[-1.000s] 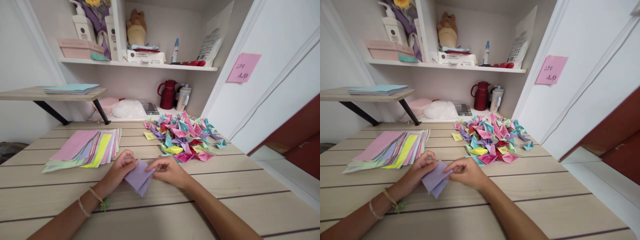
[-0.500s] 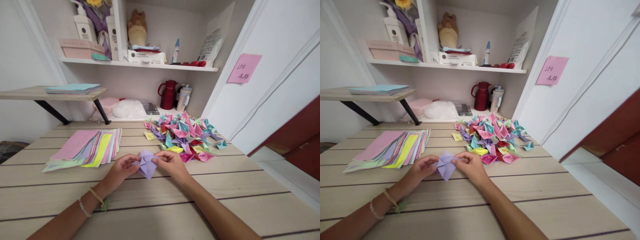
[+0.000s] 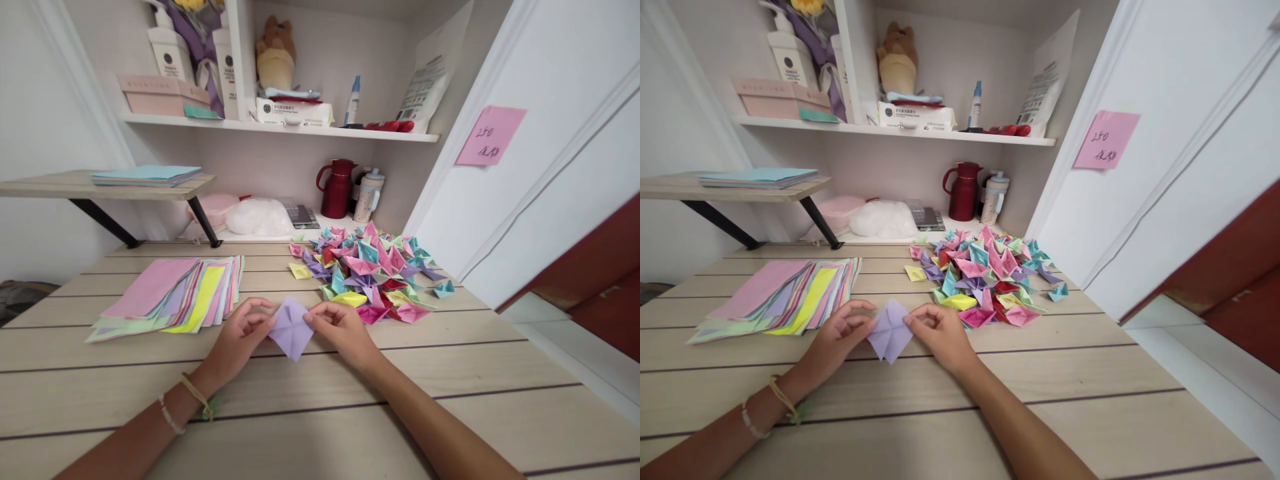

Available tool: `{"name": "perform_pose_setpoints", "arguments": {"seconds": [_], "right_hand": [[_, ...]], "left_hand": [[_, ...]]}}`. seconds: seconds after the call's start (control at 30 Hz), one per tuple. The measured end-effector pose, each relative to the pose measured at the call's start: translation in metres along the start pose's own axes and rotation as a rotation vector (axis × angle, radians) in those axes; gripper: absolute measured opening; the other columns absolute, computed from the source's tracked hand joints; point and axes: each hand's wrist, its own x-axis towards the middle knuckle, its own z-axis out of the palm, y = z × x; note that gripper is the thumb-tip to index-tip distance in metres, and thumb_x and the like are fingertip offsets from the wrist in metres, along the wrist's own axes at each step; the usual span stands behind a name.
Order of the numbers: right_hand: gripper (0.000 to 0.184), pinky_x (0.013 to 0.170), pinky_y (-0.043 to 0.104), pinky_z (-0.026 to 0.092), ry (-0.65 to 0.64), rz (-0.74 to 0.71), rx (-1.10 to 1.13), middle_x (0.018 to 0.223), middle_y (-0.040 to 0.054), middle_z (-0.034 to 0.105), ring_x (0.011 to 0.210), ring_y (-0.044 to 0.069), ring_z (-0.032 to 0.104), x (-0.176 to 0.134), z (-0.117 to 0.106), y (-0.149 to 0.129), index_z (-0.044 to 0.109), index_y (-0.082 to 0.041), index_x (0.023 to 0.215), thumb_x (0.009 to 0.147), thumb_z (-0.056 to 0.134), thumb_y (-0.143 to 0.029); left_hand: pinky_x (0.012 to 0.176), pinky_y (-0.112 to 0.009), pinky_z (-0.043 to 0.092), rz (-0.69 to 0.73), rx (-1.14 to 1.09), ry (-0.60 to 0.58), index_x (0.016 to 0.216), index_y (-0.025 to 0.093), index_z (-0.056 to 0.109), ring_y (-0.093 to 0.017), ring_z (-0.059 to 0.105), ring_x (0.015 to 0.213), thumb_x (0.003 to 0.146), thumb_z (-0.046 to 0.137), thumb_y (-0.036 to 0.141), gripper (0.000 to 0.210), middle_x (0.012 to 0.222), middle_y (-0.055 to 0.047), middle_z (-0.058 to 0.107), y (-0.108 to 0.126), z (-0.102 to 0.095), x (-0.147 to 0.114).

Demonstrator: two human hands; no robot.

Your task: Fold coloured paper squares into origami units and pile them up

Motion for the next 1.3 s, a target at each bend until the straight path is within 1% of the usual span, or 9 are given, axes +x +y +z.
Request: {"name": "perform_pose_setpoints", "arguments": {"seconds": [0.13, 0.2, 0.37, 0.5, 0.63, 0.73, 0.87, 1.1, 1.3], "right_hand": [[0.026, 0.051, 0.020, 0.036, 0.038, -0.037, 0.108, 0.058, -0.0043, 0.052, 0.053, 0.009, 0.047, 0.002, 0.001, 0.003, 0.052, -0.018, 0.078, 0.069, 0.069, -0.036], [0.025, 0.050, 0.020, 0.034, 0.049, -0.064, 0.095, 0.056, -0.0053, 0.049, 0.052, 0.008, 0.045, 0.002, 0.000, 0.004, 0.050, -0.019, 0.075, 0.070, 0.068, -0.036], [0.024, 0.052, 0.022, 0.037, -0.023, -0.057, -0.120, 0.065, -0.0008, 0.055, 0.056, 0.010, 0.047, 0.001, -0.001, 0.005, 0.063, -0.017, 0.091, 0.074, 0.064, -0.033], [0.031, 0.060, 0.025, 0.043, -0.008, -0.166, -0.366, 0.074, 0.0020, 0.062, 0.063, 0.013, 0.054, -0.002, -0.001, 0.002, 0.066, -0.019, 0.101, 0.071, 0.067, -0.027], [0.016, 0.065, 0.027, 0.046, 0.002, -0.299, -0.512, 0.078, 0.0050, 0.067, 0.071, 0.016, 0.059, -0.003, -0.001, -0.003, 0.071, -0.021, 0.090, 0.078, 0.061, -0.024], [0.016, 0.068, 0.027, 0.047, -0.018, -0.328, -0.479, 0.082, 0.0052, 0.070, 0.075, 0.017, 0.062, -0.004, 0.000, -0.005, 0.072, -0.022, 0.089, 0.079, 0.059, -0.023], [0.016, 0.066, 0.026, 0.048, -0.068, -0.261, -0.433, 0.084, 0.0061, 0.071, 0.077, 0.018, 0.063, -0.007, 0.006, -0.007, 0.072, -0.020, 0.086, 0.075, 0.064, -0.029], [0.025, 0.054, 0.024, 0.046, -0.105, -0.055, -0.303, 0.074, 0.0067, 0.070, 0.061, 0.016, 0.061, -0.009, 0.009, -0.002, 0.072, -0.015, 0.081, 0.075, 0.063, -0.038], [0.026, 0.055, 0.024, 0.045, -0.132, -0.057, -0.325, 0.079, 0.0069, 0.071, 0.065, 0.017, 0.062, -0.008, 0.010, 0.002, 0.072, -0.016, 0.089, 0.076, 0.062, -0.036]], "left_hand": [[0.063, -0.021, 0.047, 0.046, 0.032, -0.013, 0.084, 0.017, 0.058, -0.012, 0.061, 0.069, 0.075, 0.064, 0.025, 0.013, 0.074, 0.000, 0.066, -0.005, 0.000, -0.001], [0.070, -0.023, 0.049, 0.030, 0.004, -0.052, 0.088, 0.017, 0.060, -0.014, 0.062, 0.078, 0.073, 0.066, 0.023, 0.018, 0.083, -0.002, 0.067, -0.009, 0.000, -0.001], [0.078, -0.030, 0.050, 0.037, 0.023, -0.050, 0.101, 0.017, 0.057, -0.018, 0.061, 0.087, 0.064, 0.073, 0.020, 0.040, 0.097, -0.005, 0.066, -0.014, -0.001, 0.000], [0.079, -0.030, 0.049, 0.163, 0.213, 0.025, 0.101, 0.018, 0.059, -0.018, 0.060, 0.090, 0.068, 0.070, 0.023, 0.035, 0.102, -0.006, 0.063, -0.011, -0.002, 0.000], [0.070, -0.026, 0.048, 0.260, 0.423, 0.079, 0.083, 0.018, 0.065, -0.015, 0.058, 0.076, 0.074, 0.063, 0.028, 0.013, 0.080, -0.002, 0.062, -0.007, -0.004, 0.000], [0.058, -0.024, 0.048, 0.156, 0.315, -0.002, 0.084, 0.016, 0.063, -0.013, 0.056, 0.061, 0.077, 0.060, 0.031, 0.017, 0.068, 0.000, 0.060, -0.007, -0.004, -0.001], [0.060, -0.026, 0.050, 0.072, 0.198, -0.119, 0.090, 0.016, 0.064, -0.014, 0.060, 0.062, 0.081, 0.054, 0.032, 0.021, 0.068, -0.001, 0.064, -0.007, -0.002, -0.001], [0.069, -0.026, 0.050, 0.136, 0.405, -0.100, 0.088, 0.019, 0.067, -0.017, 0.063, 0.076, 0.079, 0.057, 0.028, 0.016, 0.084, -0.003, 0.070, -0.004, 0.001, -0.005], [0.070, -0.028, 0.050, 0.128, 0.400, -0.100, 0.094, 0.019, 0.065, -0.018, 0.063, 0.077, 0.078, 0.058, 0.030, 0.020, 0.086, -0.004, 0.069, -0.005, 0.002, -0.005]]}}
